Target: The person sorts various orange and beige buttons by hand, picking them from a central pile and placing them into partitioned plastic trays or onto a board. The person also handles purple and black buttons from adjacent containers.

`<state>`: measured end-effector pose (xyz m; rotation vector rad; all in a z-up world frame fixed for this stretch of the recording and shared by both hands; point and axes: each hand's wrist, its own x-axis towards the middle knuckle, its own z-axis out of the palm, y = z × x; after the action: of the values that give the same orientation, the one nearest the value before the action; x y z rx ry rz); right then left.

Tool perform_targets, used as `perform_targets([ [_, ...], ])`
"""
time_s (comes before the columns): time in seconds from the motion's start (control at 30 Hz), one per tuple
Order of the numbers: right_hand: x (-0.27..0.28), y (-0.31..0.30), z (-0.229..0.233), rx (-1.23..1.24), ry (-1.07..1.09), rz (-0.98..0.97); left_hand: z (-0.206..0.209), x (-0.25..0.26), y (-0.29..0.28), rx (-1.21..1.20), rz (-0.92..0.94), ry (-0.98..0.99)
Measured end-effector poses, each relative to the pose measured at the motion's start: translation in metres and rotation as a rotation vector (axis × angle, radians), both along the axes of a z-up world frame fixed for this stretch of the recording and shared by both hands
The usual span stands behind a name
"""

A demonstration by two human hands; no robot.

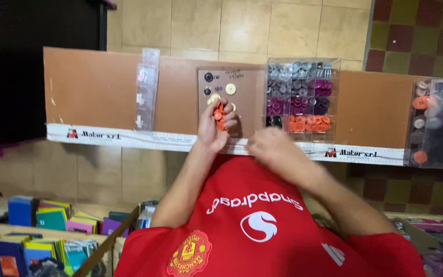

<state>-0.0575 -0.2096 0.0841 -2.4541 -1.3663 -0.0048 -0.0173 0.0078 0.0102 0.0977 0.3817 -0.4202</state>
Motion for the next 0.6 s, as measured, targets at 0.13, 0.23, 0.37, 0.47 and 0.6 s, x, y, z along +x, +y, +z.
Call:
perform_targets([
  [0.13,-0.001,0.007,-0.009,-0.076,-0.087,-0.025,0.004,0.001,0.0,-0.009,-0.044,-0.015],
  [0.23,0.001,0.005,-0.022,-0.113,-0.082,-0.024,0.003,0.003,-0.001,0.096,-0.1,-0.017],
  [0.37,0.002,0.007,-0.008,-0.127,-0.044,-0.048,0.009,0.013,0.002,0.246,-0.121,0.089],
  [0.47,-0.005,0.009,-0.024,-0.15,-0.039,-0.074,0.01,0.02,0.007,0.266,-0.161,0.095],
  [0.6,-0.016,0.016,-0.012,-0.198,-0.038,-0.107,0.01,0.017,0.012,0.28,-0.214,0.121],
])
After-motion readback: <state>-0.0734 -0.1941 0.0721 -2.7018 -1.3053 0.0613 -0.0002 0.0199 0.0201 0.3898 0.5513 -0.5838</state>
